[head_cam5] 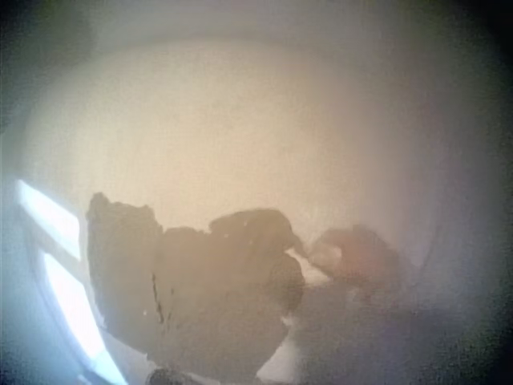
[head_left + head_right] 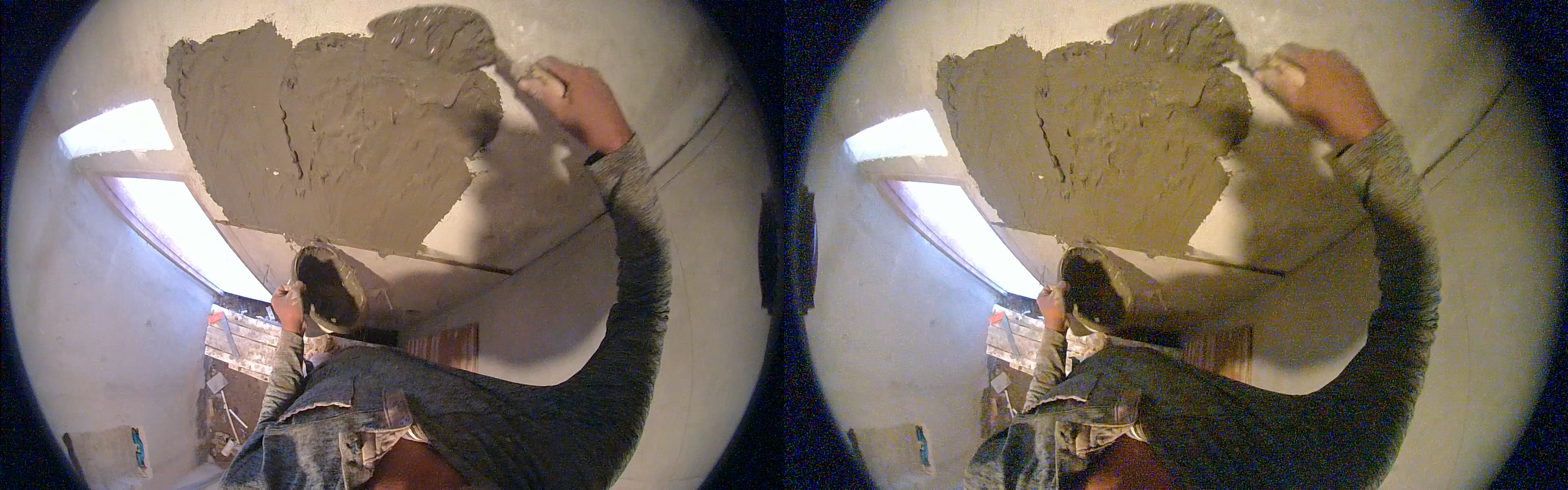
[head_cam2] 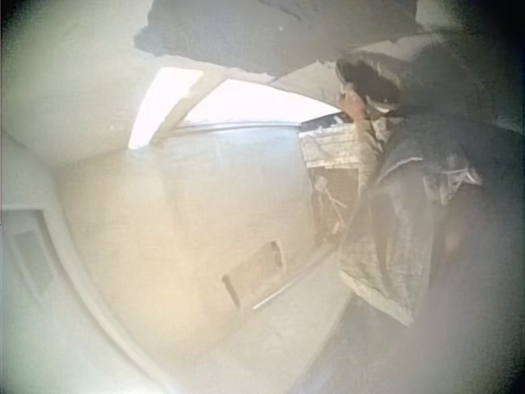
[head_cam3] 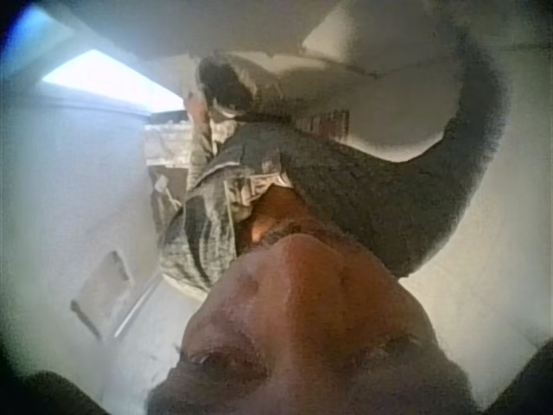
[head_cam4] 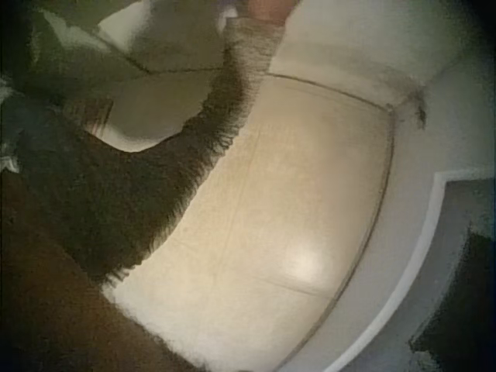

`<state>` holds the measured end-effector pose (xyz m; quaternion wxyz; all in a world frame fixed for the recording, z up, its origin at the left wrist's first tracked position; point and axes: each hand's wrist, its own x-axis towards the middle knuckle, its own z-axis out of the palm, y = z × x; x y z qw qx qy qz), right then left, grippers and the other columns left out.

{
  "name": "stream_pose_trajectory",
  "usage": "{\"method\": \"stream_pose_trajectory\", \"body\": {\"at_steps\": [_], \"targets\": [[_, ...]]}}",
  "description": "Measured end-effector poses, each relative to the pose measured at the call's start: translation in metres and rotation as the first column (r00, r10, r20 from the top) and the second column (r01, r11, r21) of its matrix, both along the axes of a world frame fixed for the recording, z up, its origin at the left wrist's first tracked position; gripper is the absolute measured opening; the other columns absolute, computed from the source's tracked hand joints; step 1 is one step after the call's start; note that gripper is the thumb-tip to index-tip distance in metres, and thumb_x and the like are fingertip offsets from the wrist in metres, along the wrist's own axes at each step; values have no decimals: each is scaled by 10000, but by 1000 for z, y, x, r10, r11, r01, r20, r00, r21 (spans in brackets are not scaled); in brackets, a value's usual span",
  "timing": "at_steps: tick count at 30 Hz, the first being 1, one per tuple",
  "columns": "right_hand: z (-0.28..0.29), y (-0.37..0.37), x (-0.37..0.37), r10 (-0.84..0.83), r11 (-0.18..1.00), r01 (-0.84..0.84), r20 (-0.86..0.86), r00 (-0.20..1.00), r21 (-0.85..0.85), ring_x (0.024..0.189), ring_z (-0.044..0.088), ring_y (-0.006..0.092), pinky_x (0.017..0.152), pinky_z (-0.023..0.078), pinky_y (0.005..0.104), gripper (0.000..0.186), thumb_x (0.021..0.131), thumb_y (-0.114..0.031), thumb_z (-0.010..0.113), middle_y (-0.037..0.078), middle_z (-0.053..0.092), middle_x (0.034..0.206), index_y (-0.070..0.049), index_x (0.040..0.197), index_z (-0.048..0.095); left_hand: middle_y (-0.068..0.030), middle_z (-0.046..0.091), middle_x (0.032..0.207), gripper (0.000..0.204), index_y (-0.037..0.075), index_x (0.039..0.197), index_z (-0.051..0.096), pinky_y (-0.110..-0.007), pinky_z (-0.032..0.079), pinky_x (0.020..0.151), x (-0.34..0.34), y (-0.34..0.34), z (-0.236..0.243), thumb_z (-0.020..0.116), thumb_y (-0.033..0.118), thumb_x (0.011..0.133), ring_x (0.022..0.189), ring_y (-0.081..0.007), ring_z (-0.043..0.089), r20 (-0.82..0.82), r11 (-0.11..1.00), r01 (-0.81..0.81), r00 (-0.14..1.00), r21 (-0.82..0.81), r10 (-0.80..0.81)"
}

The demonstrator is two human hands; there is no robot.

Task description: The person patches a section of a concrete wall using a trowel to apply wet cement from a bucket.

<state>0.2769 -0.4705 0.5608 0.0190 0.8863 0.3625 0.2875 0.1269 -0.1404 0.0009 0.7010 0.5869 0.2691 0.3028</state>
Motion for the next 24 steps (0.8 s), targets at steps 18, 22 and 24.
{"method": "stream_pose_trajectory", "body": {"at_steps": [18,22,24], "targets": [[-150,-110,-31,-81,960,142,-244,966,242,922,630,246,842,491,358,463,721,-195,717,143,653,995,-16,1127,584,40,524,591,213,37,618,551,-246,342,493,-7,1,11,714,64,753,557,-50,408,-74,997,12,997,76,-6],[-193,-105,-36,-242,944,300,-329,913,137,1018,600,314,887,477,413,522,731,-249,733,184,633,1076,-13,1168,575,40,521,589,227,46,609,545,-240,337,490,-9,-5,15,720,69,752,552,-43,401,-38,999,-1,999,44,3],[-204,-104,-31,-251,935,324,-380,890,142,1017,596,325,884,474,424,520,738,-272,738,200,627,1078,-9,1158,581,39,521,585,229,46,608,546,-237,333,485,-11,-2,6,722,70,753,548,-40,397,-38,1000,3,999,-23,-3]]}}
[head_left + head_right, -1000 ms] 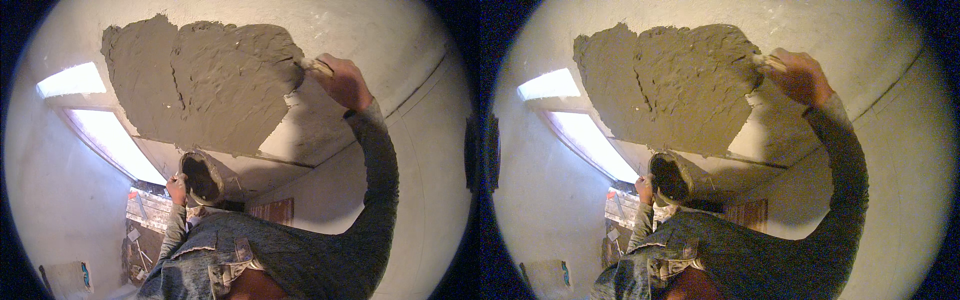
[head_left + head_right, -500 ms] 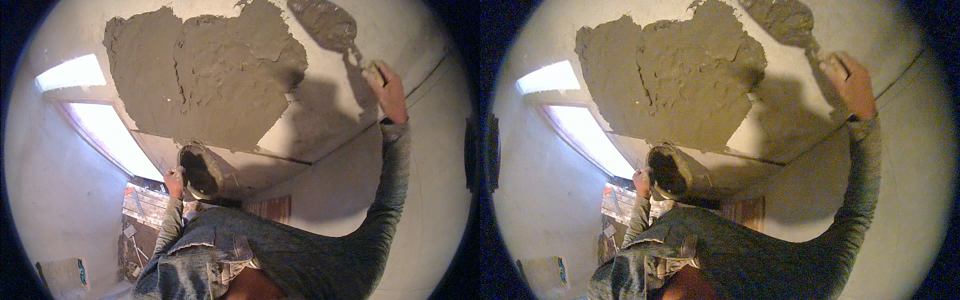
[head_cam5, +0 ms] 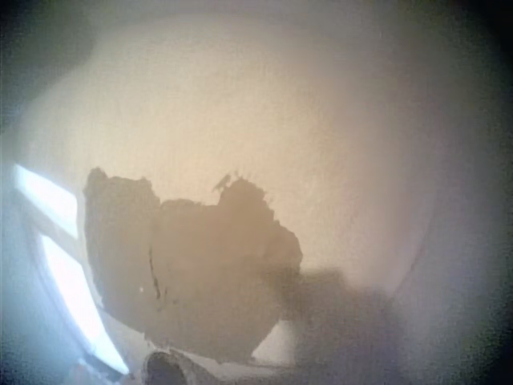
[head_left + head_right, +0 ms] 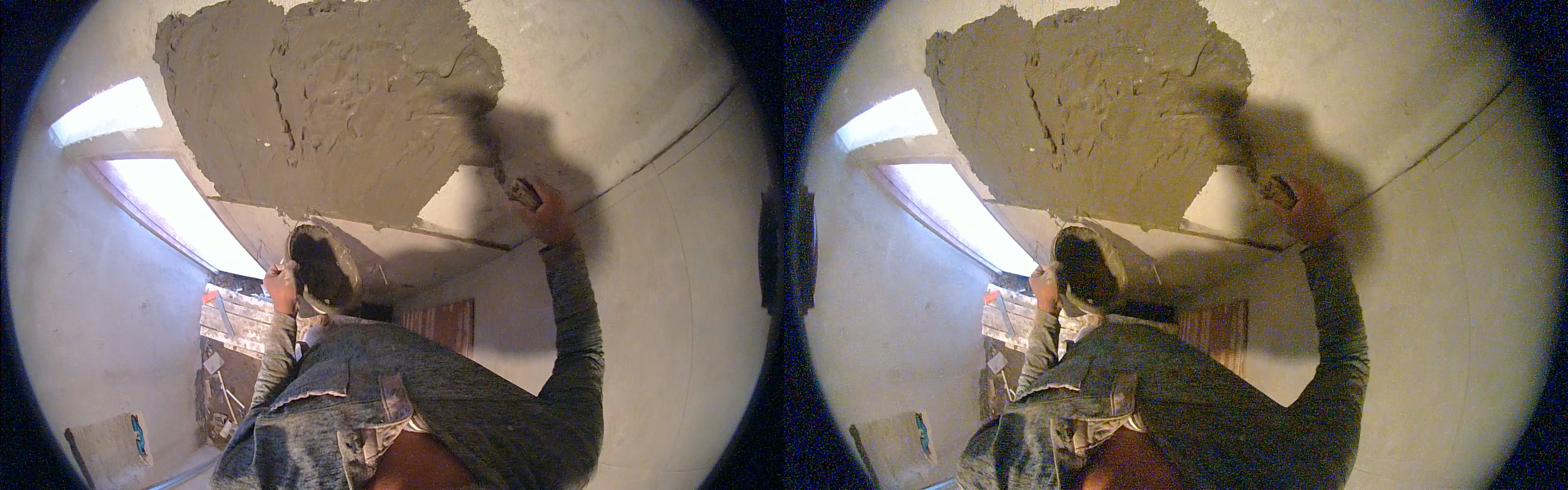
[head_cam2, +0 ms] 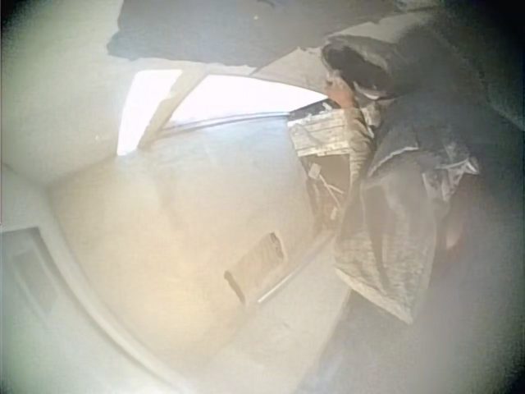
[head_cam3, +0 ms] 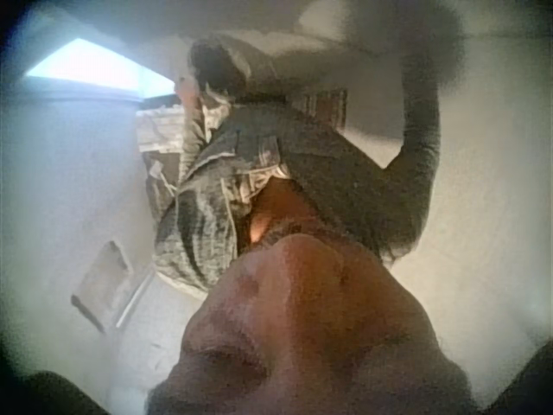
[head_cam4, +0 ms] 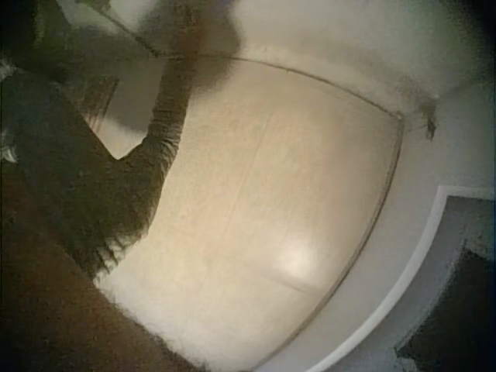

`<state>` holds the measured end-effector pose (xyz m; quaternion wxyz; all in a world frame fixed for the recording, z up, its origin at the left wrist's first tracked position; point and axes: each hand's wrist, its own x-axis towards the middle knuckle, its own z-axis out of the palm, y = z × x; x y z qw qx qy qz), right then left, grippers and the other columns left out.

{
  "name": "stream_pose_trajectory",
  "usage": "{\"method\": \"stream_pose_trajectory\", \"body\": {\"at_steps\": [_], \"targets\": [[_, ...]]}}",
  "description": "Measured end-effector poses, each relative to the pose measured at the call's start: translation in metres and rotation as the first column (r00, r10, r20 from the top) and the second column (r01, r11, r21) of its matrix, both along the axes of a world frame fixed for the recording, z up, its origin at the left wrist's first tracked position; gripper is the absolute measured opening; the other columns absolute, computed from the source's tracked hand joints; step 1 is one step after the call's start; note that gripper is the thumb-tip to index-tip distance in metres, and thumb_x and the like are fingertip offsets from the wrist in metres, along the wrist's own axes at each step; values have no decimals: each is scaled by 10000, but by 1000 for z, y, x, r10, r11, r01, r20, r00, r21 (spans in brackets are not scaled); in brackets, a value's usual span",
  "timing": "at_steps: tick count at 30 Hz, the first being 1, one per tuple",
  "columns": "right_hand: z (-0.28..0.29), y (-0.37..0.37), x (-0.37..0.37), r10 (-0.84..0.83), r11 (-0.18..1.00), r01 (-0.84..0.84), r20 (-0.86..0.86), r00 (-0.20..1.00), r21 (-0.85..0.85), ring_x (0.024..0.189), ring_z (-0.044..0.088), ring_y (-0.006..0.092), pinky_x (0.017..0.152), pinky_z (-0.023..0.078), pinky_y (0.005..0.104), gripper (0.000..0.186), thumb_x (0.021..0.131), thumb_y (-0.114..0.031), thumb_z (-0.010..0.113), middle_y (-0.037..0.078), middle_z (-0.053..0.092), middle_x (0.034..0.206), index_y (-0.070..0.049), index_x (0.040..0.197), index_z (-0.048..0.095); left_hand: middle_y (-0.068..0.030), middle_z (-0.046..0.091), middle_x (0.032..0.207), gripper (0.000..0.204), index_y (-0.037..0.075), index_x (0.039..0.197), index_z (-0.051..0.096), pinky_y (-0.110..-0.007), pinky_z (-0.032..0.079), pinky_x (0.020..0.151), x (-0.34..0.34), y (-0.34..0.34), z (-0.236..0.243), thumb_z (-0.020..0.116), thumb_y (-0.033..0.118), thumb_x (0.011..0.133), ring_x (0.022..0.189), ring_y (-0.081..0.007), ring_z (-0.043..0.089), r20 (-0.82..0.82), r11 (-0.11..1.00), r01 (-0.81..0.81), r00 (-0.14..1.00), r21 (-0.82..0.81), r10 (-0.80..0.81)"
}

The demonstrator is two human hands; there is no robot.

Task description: The person patches a section of a concrete wall using a trowel to apply wet cement from a bucket.

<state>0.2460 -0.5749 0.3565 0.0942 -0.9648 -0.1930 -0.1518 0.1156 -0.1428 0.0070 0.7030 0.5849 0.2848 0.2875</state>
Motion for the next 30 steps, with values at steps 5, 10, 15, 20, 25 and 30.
{"method": "stream_pose_trajectory", "body": {"at_steps": [5,10,15,20,25,30], "targets": [[-32,-14,23,49,965,-56,31,998,256,917,621,341,803,490,428,464,756,-311,730,227,628,1019,-1,1080,609,41,515,579,237,39,610,544,-244,337,476,-7,-13,37,729,77,754,537,-43,399,-120,999,-9,993,49,15],[-48,-46,58,110,975,-161,298,948,152,832,646,346,718,510,413,414,771,-271,729,212,647,954,11,1050,610,41,511,576,244,33,614,548,-248,338,471,-7,-12,15,731,98,761,528,-46,398,-88,996,-20,996,82,27],[-52,-50,46,81,940,-178,317,945,291,880,641,355,777,514,404,389,772,-219,722,184,654,990,-5,1076,610,42,514,575,236,32,625,553,-241,333,472,-11,-2,-7,725,103,771,526,-40,399,-90,998,-25,996,49,29],[-88,-39,40,125,982,-166,346,930,91,909,640,348,804,515,411,406,756,-225,717,158,655,1027,-30,1095,608,35,529,585,201,28,645,574,-242,337,478,-11,-8,0,708,98,776,532,-40,408,-104,998,-19,994,58,25],[-91,-13,41,216,968,-242,261,941,72,881,642,336,776,520,407,408,731,-194,721,152,649,997,-61,1099,607,28,537,599,188,31,649,576,-243,347,497,-9,-13,15,701,85,778,554,-46,420,-111,999,-29,993,31,32],[-67,-27,32,258,966,-259,211,943,-25,877,629,343,781,510,410,468,728,-208,720,174,634,1008,-44,1143,579,36,524,595,207,44,633,542,-232,347,506,-11,-11,17,692,70,774,556,-43,413,-65,997,-48,997,59,52]]}}
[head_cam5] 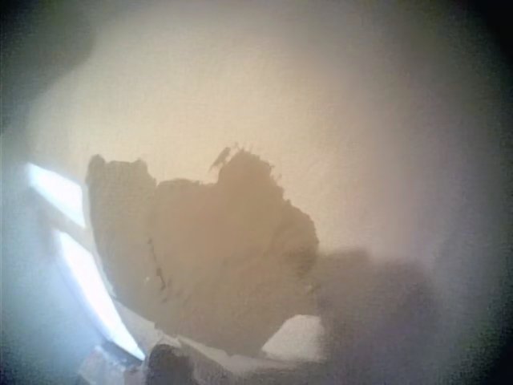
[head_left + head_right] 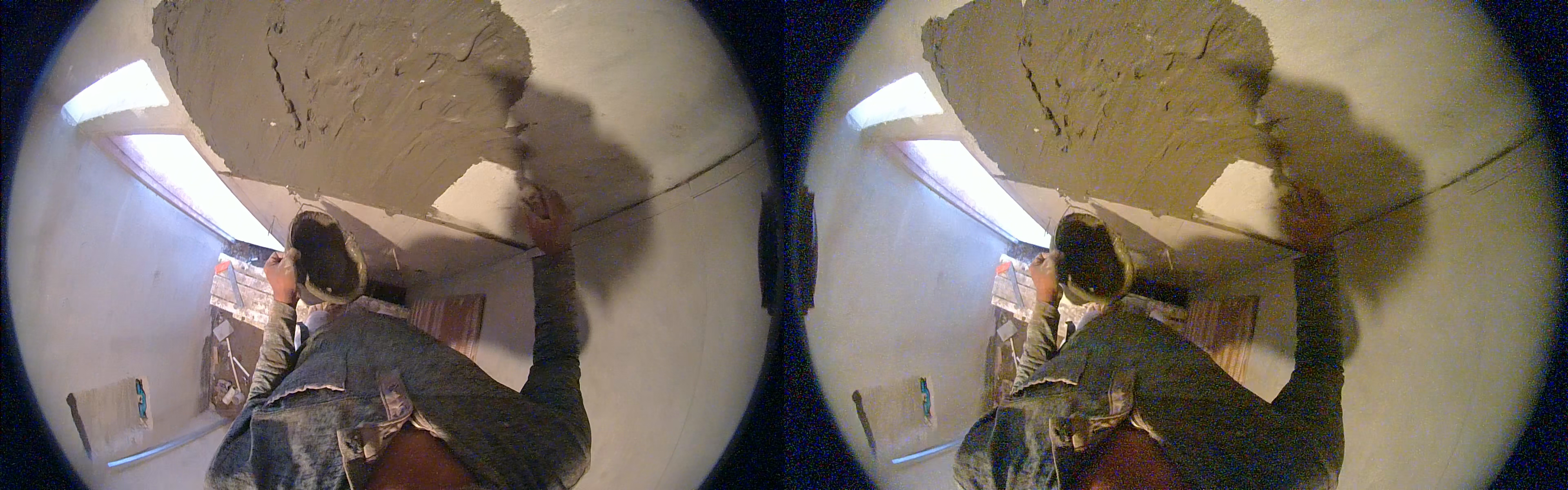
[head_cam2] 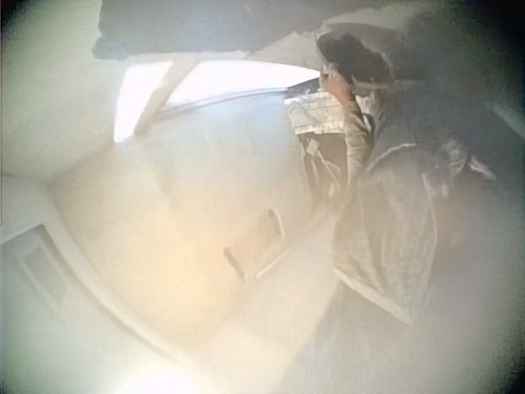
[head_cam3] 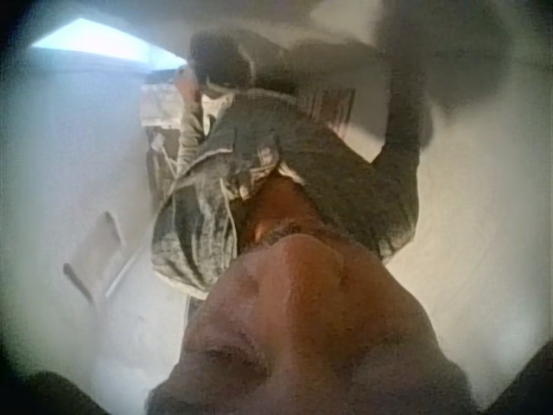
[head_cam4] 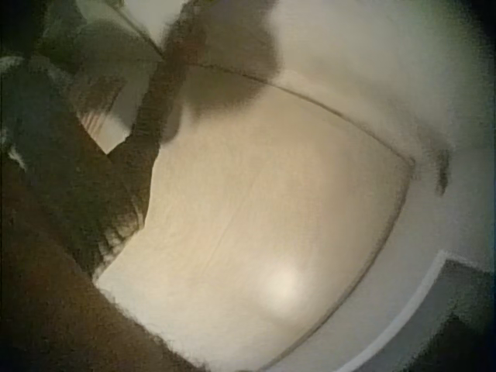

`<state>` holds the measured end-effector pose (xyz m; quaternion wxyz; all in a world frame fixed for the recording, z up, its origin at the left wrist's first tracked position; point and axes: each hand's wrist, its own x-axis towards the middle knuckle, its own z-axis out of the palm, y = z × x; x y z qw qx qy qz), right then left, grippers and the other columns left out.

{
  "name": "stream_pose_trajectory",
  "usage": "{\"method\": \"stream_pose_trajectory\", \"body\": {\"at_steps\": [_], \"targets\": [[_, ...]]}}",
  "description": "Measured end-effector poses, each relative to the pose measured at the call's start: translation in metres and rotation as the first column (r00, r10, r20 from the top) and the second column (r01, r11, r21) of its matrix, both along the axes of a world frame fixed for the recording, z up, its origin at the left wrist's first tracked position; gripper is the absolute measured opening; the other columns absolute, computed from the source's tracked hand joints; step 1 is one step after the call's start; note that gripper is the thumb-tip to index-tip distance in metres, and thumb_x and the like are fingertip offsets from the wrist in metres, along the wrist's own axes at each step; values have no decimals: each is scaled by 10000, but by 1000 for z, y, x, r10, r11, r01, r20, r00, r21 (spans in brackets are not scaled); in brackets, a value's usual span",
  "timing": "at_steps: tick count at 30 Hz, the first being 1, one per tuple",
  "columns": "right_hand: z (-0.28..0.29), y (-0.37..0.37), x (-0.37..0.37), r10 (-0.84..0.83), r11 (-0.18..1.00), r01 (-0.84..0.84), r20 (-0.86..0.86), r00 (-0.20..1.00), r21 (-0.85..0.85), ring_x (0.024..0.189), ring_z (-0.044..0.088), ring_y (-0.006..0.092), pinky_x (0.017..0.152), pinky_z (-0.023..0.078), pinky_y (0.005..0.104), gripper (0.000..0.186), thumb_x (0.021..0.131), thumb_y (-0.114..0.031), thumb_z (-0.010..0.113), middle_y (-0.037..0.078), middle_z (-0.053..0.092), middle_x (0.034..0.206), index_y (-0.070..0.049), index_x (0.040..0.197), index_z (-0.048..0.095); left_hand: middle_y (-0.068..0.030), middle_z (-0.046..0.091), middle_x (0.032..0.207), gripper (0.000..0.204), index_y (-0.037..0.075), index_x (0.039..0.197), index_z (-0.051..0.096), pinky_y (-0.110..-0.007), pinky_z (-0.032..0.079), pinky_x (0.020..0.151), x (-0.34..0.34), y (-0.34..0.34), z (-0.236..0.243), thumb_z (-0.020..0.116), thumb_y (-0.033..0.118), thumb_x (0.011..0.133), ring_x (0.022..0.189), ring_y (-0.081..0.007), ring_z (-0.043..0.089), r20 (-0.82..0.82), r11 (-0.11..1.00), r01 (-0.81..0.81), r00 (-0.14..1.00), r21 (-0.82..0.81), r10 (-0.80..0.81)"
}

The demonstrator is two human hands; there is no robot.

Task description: The person patches a section of a concrete wall using a trowel to apply wet cement from a bucket.

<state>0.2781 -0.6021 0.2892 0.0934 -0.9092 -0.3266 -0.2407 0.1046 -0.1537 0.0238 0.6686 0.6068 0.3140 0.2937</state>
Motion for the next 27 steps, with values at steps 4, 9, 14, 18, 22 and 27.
{"method": "stream_pose_trajectory", "body": {"at_steps": [4,9,14,18,22,27], "targets": [[-39,-75,23,-140,985,128,97,985,117,906,617,343,798,501,408,503,729,-207,730,183,620,1052,-15,1162,560,36,519,606,201,54,646,530,-228,347,499,-1,-7,6,691,55,766,542,-49,421,48,976,-1,999,-218,12],[-76,-82,-1,-286,839,353,-217,933,414,940,620,344,822,496,405,511,700,-171,731,190,620,1067,-16,1156,561,28,523,604,203,51,650,541,-238,361,495,8,-14,17,720,89,738,543,-59,433,16,993,-5,1000,-119,7],[-102,-5,-36,-122,912,237,-331,936,334,903,635,351,802,507,420,502,666,-134,693,193,636,1013,-52,1144,563,19,538,582,225,34,628,562,-248,370,487,6,-5,-8,740,122,734,529,-63,438,-63,999,-38,997,-34,36],[-151,40,-61,-105,931,290,-598,795,221,929,625,403,786,506,468,491,695,-200,681,198,639,1004,-110,1156,537,12,553,592,206,38,643,571,-240,374,493,6,-8,1,734,100,752,533,-65,454,-73,999,-17,997,-40,14],[-188,83,-64,-87,996,74,-704,705,-48,848,634,412,705,503,528,627,717,-370,697,199,654,970,-138,1247,454,3,569,614,184,42,656,566,-236,384,502,9,-21,32,735,58,726,538,-67,465,-17,997,3,1000,-75,-4],[-232,123,-60,-116,932,-199,-768,630,-304,950,626,403,808,467,565,715,762,-409,654,183,652,1034,-183,1370,353,10,559,615,189,55,643,547,-242,385,502,11,-22,28,724,49,710,543,-70,463,-83,999,-18,996,-41,14]]}}
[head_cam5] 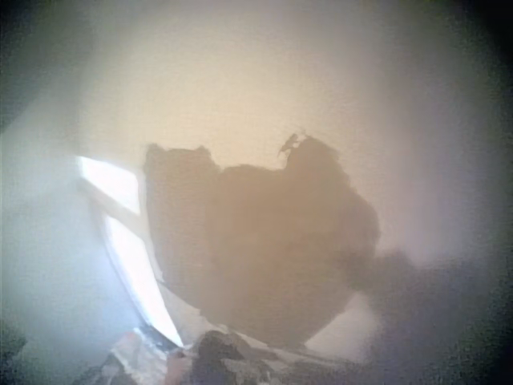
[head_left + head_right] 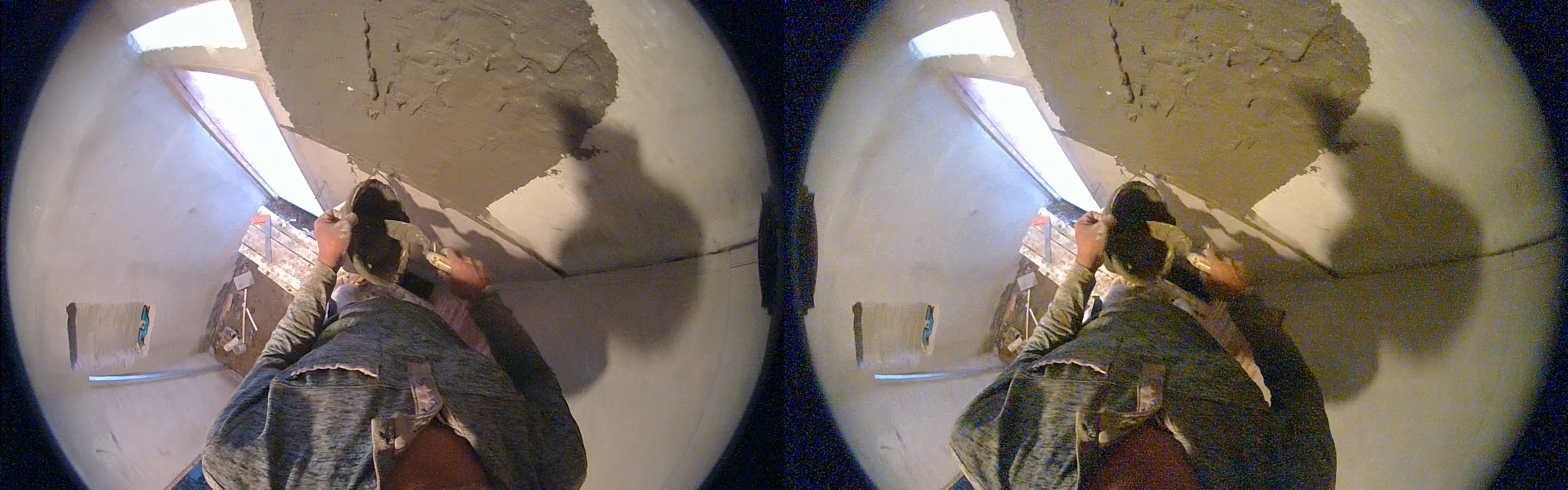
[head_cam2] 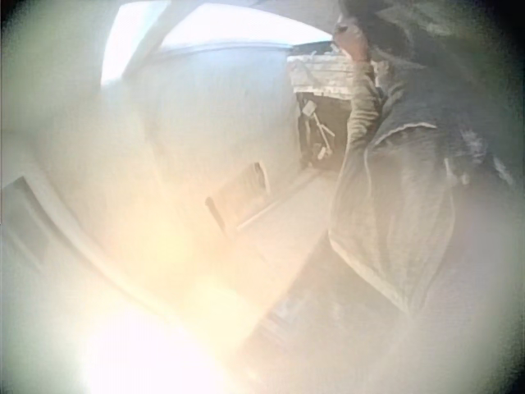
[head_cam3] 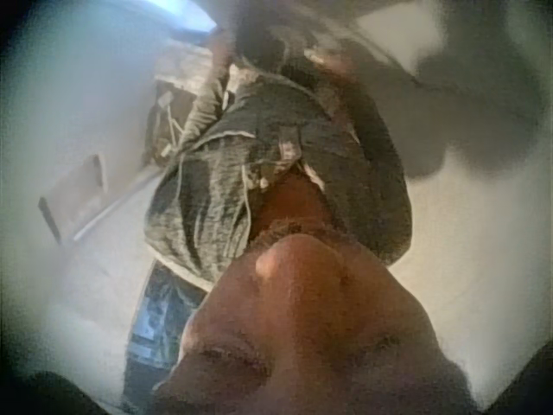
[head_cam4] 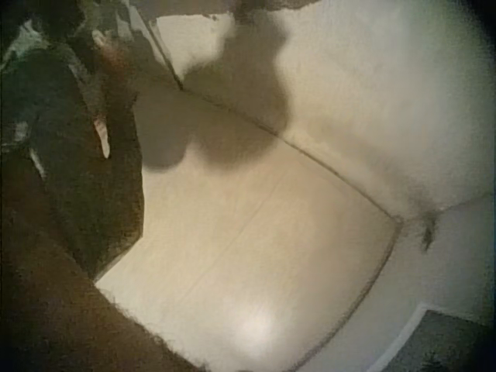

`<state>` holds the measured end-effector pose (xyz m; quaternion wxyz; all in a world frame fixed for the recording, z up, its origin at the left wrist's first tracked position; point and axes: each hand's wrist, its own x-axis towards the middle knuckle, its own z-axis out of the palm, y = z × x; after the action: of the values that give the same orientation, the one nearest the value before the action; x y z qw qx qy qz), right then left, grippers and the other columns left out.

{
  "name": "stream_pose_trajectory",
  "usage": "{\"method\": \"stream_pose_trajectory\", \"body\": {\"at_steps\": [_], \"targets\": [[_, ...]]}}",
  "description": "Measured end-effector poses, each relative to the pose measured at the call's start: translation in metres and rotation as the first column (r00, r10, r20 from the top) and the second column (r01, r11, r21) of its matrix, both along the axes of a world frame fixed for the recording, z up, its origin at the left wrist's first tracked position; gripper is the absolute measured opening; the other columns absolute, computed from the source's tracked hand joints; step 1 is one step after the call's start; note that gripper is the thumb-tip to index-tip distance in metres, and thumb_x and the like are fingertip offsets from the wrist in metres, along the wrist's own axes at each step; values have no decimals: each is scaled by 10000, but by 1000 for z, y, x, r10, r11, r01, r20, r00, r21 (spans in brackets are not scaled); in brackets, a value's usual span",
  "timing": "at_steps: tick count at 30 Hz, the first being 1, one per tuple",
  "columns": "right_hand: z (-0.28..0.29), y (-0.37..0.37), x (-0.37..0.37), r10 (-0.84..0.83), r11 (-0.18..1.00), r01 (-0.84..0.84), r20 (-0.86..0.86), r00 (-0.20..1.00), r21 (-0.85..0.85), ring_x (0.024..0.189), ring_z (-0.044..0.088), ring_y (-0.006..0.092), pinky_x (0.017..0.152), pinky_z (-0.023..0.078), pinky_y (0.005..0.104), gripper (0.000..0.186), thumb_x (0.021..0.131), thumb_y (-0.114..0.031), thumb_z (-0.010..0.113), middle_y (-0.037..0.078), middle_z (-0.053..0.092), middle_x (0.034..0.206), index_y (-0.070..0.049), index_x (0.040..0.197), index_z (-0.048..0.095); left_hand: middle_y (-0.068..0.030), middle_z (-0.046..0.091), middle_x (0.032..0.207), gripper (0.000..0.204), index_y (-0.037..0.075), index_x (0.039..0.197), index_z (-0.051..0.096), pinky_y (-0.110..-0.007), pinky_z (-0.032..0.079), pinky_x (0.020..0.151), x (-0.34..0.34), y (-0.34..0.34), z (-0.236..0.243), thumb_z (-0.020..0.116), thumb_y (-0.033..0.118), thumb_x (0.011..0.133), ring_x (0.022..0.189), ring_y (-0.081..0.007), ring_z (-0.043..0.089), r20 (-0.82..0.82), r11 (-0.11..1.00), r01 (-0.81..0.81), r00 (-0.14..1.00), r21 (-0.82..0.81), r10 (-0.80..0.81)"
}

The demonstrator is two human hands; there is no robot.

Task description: The person patches a section of a concrete wall using a trowel to apply wet cement from a bucket.

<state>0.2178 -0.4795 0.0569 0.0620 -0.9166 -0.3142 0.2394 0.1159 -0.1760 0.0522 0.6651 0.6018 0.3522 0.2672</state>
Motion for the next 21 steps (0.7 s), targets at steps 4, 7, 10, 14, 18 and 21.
{"method": "stream_pose_trajectory", "body": {"at_steps": [4,7,10,14,18,21], "targets": [[-10,45,-14,59,995,-71,168,984,66,979,596,411,844,445,511,502,797,-304,581,225,629,1023,-109,1249,484,18,537,599,218,61,637,521,-240,373,494,0,-4,10,725,53,712,538,-65,448,-16,999,19,1000,38,-19],[-43,70,-25,106,984,-141,268,957,113,959,600,406,825,462,515,511,771,-269,580,226,626,1021,-89,1243,508,28,520,593,241,65,629,506,-247,370,494,1,0,14,734,67,706,538,-62,439,1,996,66,998,65,-66],[-39,88,-32,234,970,-239,119,965,36,938,606,397,799,475,525,514,756,-255,579,229,622,1016,-77,1235,525,35,513,591,248,62,629,506,-251,370,493,1,6,11,745,77,694,537,-57,433,-20,982,98,995,164,-96],[18,89,-35,363,930,-364,29,931,58,970,602,401,832,463,526,518,765,-251,585,244,611,1055,-77,1249,517,40,508,591,247,58,634,509,-247,369,504,-11,24,17,749,81,685,548,-56,433,-113,973,140,986,183,-121],[10,78,-22,290,950,-297,82,954,100,1022,586,413,889,440,509,532,773,-244,596,260,573,1163,-89,1274,508,40,497,589,253,55,630,499,-241,368,513,-18,20,36,743,81,689,558,-58,427,-98,973,183,980,138,-171],[12,101,-30,276,958,-277,-33,961,-71,1023,589,408,882,448,490,585,748,-228,614,263,555,1190,-87,1302,494,40,494,591,257,61,625,487,-242,368,508,-15,28,17,735,63,694,551,-57,425,-58,963,203,979,178,-196]]}}
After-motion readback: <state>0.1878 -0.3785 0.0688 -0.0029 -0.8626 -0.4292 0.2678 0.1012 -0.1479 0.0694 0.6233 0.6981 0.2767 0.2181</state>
